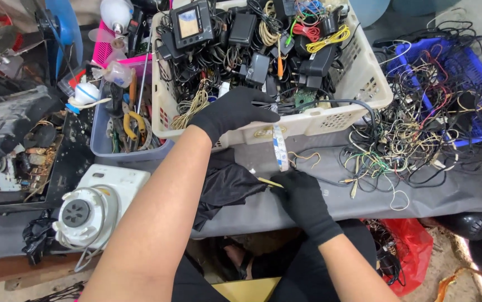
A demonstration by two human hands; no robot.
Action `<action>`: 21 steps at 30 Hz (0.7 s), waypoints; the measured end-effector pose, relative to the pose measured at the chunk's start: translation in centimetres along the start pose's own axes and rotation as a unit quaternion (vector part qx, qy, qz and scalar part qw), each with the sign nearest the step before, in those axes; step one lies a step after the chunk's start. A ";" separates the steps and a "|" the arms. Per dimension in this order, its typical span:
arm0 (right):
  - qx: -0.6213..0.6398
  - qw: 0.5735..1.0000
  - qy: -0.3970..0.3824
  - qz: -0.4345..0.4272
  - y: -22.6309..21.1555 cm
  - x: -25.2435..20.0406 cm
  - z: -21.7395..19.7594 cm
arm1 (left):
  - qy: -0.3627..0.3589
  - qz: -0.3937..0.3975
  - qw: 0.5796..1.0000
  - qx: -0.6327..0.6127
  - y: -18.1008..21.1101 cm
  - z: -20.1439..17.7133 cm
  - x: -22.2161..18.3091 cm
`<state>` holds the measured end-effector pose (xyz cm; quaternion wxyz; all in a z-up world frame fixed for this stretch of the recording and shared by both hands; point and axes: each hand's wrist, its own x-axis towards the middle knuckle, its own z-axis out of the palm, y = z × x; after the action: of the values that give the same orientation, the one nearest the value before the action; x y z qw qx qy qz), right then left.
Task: Bundling electrical wires together and securing them with white adhesive tape.
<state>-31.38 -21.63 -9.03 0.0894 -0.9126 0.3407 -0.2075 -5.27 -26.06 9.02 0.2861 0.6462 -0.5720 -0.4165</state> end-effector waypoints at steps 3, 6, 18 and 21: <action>-0.030 0.998 -0.046 0.015 1.2 -0.2 0.2 | 0.007 0.000 1.000 0.005 0.2 0.0 -0.2; -0.010 0.990 -0.101 0.101 -0.2 0.7 -3.7 | 0.006 0.001 1.000 0.002 -0.1 0.0 0.1; 0.113 0.951 -0.082 0.277 -1.7 4.2 -17.7 | -0.026 0.014 0.999 -0.034 -0.6 0.2 0.7; 0.105 0.960 -0.068 0.251 -4.4 6.7 -22.1 | -0.032 0.004 0.999 -0.037 -0.8 0.6 1.2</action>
<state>-33.97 -23.20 14.30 0.2570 -0.7950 0.5283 -0.1510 -5.37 -27.03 7.78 0.2926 0.6190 -0.5680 -0.4568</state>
